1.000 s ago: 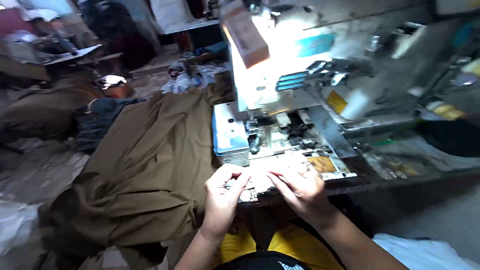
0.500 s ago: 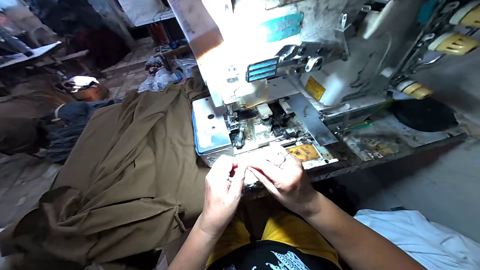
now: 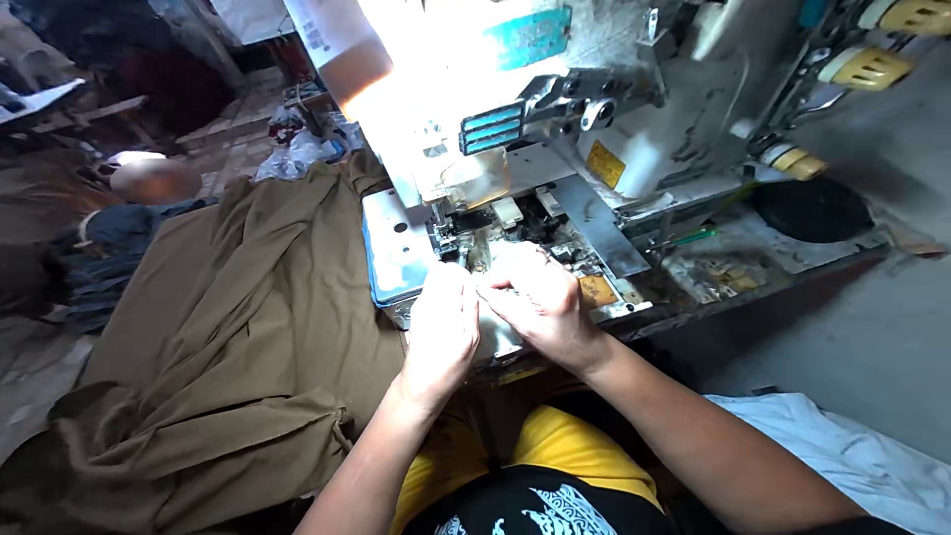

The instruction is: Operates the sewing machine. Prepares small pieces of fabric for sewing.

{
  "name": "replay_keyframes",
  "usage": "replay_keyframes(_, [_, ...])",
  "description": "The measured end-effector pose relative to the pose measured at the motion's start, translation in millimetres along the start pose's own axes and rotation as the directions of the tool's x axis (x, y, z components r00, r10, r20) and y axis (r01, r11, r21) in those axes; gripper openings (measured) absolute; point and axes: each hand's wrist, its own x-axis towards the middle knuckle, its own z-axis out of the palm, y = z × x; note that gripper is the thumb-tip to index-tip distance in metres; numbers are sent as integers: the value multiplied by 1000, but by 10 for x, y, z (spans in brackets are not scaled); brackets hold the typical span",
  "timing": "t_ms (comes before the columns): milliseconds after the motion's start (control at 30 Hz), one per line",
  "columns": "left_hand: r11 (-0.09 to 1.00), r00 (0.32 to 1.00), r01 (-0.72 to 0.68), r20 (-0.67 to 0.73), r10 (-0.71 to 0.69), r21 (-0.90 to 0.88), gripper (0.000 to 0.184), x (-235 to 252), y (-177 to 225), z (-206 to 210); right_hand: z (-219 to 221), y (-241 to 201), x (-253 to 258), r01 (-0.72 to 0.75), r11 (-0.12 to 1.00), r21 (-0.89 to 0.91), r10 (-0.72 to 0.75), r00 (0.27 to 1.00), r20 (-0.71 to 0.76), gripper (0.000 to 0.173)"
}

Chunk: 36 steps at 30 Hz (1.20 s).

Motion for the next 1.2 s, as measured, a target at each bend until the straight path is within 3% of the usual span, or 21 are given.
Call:
replay_keyframes(100, [1000,999,20,-50,-21,-23,28,53,-32,-26,21,40,76,7,999,49,-7,1000,-4,7])
replay_keyframes(200, [999,976,30,-213,-34,-25,35,34,-166,-102,71,236,130,96,994,-56,-96,995,0,10])
replay_keyframes(300, [998,926,-32,-378,10,-50,26,5,-342,-198,147,476,231,201,960,-196,-202,979,19,14])
replay_keyframes(467, [987,873,-111,-485,40,-118,12,-66,-584,-41,278,648,364,330,901,-281,-318,944,90,17])
replay_keyframes(700, [975,846,-175,-528,76,-139,7,-99,-644,43,393,755,363,339,892,-299,-331,940,79,17])
replay_keyframes(1200, [975,846,-155,-530,48,-159,6,-114,-635,88,440,771,354,310,908,-283,-304,950,67,15])
